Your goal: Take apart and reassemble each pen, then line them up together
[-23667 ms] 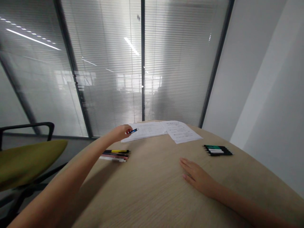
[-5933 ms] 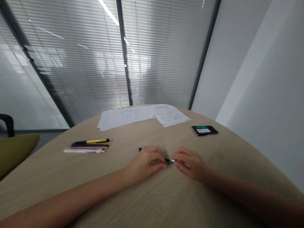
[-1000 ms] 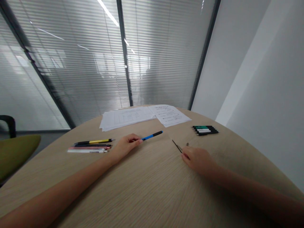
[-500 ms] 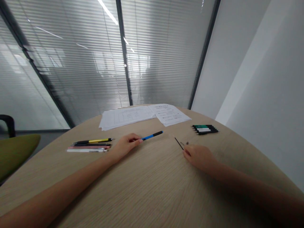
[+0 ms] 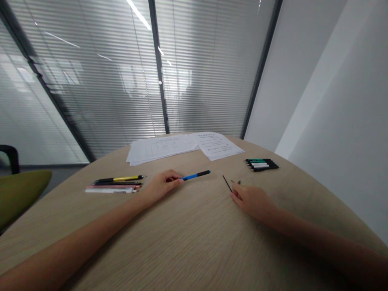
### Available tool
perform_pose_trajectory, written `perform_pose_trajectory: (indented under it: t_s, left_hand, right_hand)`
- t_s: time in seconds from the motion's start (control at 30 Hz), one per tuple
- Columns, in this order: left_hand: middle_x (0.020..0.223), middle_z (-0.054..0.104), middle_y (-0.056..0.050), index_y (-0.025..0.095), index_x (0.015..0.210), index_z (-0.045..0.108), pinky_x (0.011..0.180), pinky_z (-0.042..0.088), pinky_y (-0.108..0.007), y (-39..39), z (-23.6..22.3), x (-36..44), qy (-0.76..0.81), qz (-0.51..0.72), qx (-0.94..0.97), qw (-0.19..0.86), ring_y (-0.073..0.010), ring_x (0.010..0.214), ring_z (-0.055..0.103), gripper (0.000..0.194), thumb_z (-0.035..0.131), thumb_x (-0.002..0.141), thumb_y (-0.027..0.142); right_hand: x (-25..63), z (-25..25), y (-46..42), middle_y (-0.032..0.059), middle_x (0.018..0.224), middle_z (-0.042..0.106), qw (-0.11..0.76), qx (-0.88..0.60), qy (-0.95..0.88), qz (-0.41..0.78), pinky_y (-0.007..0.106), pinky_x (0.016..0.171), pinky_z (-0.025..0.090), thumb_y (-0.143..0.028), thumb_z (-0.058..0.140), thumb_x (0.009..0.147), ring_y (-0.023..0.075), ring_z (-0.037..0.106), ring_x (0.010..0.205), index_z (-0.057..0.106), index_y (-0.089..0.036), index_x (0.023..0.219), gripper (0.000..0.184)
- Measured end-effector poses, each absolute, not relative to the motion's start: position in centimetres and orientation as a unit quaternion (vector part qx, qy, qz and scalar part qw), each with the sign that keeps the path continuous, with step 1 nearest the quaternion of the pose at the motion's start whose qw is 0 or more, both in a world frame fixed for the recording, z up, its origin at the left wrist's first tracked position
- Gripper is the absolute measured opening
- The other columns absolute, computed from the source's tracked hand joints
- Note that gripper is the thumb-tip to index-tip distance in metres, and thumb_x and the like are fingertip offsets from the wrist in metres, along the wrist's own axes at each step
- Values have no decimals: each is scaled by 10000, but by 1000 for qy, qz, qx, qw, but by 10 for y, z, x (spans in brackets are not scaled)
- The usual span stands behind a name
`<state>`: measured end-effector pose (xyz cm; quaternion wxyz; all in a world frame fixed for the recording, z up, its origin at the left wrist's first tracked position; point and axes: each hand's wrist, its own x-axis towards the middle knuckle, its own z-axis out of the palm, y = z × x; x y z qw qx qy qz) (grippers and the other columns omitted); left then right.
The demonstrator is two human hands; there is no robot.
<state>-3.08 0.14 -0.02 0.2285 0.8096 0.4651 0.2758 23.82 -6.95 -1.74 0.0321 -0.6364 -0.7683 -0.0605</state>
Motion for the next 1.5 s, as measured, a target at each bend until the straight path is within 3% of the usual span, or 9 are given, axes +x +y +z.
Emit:
perform_pose_trajectory:
  t_s: [0.13, 0.37, 0.5, 0.77, 1.03, 1.27, 1.5]
  left_hand:
    - [796, 562, -26, 172, 772, 612, 693, 408, -254, -3, 2, -29, 400, 268, 851, 211, -147, 741, 526, 206, 498, 717, 334]
    - [845, 557, -33, 201, 810, 621, 753, 404, -278, -19, 2, -20, 314, 248, 897, 188, -157, 819, 517, 159, 501, 746, 285]
    - [864, 551, -44, 196, 821, 617, 760, 410, -294, -28, 1, -14, 296, 260, 901, 183, -163, 832, 512, 157, 502, 757, 280]
    - [854, 552, -41, 189, 817, 616, 742, 421, -276, -30, 1, -13, 295, 261, 900, 188, -151, 808, 516, 154, 504, 762, 280]
    - [814, 562, -30, 178, 776, 617, 745, 418, -282, -25, 4, -14, 327, 308, 864, 226, -145, 779, 531, 149, 518, 730, 279]
    - [785, 570, -27, 160, 740, 600, 684, 413, -274, -22, 3, -15, 381, 339, 824, 248, -147, 749, 530, 180, 500, 716, 309]
    - [771, 590, -18, 167, 719, 590, 687, 401, -273, -21, 3, -13, 443, 353, 771, 289, -153, 736, 531, 213, 500, 694, 358]
  right_hand:
    - [237, -15, -70, 25, 643, 625, 57, -645, -760, -50, 223, 448, 263, -309, 378, 815, 148, 571, 563, 534, -190, 772, 201]
    - [238, -9, -77, 26, 767, 619, 206, -540, -816, -24, 225, 564, 375, -269, 367, 825, 122, 562, 621, 541, -196, 951, 227]
    - [237, -14, -81, 60, 913, 596, 211, -459, -860, -71, 241, 640, 410, -274, 414, 805, 144, 567, 760, 554, -195, 952, 218]
    - [235, -14, -81, 56, 856, 578, 218, -451, -862, -70, 248, 643, 416, -232, 420, 801, 146, 548, 751, 563, -177, 860, 164]
    - [244, -8, -70, -1, 664, 495, 325, -512, -794, 36, 235, 542, 378, -231, 441, 771, 107, 453, 551, 530, -161, 842, 133]
    - [252, -9, -54, -48, 562, 450, 461, -539, -661, 246, 213, 425, 326, -318, 489, 688, 86, 398, 454, 473, -179, 818, 191]
    - [261, -7, -45, -49, 540, 457, 456, -572, -613, 299, 209, 412, 307, -321, 549, 610, 80, 395, 441, 515, -161, 821, 267]
